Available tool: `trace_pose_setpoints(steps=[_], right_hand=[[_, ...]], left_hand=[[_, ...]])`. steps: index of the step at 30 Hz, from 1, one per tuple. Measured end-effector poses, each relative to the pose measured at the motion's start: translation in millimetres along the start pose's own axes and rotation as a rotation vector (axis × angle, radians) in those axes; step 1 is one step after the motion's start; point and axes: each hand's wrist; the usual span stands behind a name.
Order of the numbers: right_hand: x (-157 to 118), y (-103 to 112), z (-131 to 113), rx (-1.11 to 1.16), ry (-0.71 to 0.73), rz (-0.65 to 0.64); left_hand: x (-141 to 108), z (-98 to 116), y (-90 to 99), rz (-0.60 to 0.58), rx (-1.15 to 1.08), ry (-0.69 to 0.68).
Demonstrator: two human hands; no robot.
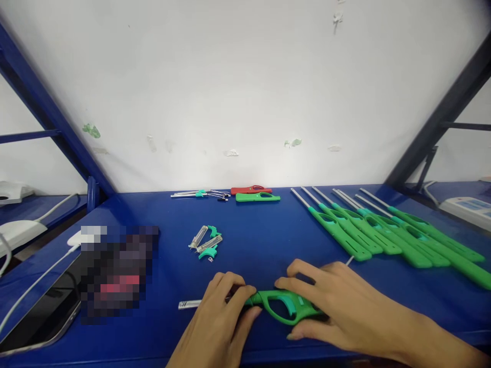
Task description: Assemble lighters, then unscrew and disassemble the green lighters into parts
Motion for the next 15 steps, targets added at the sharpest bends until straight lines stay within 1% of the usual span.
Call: trace_pose_setpoints(steps=[3, 7, 11, 15], right_hand=[[7.5, -5.6, -11.0, 0.047, -0.034, 0.025], [16.4, -6.4, -19.8, 0.135, -0.107, 0.059], [19.1, -6.2, -22.5, 0.223, -0.154, 0.109], [17.8, -3.6, -21.3, 0.305, -0.139, 0.21]], left_hand=[[0.2, 0.0, -1.2, 0.002, -0.042, 0.032], [-0.9, 0.6, -1.8, 0.008, -0.082, 0.076], [0.8, 1.0, -1.2, 0.024, -0.147, 0.101], [2.1, 1.3, -0.5, 0.033, -0.178, 0.111]])
Point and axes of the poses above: each hand's wrist, its own x-axis towards the middle knuckle, its own y-axis out of the back of the hand, z = x × y, and after that the axes turned 1 degree about x, right-handed
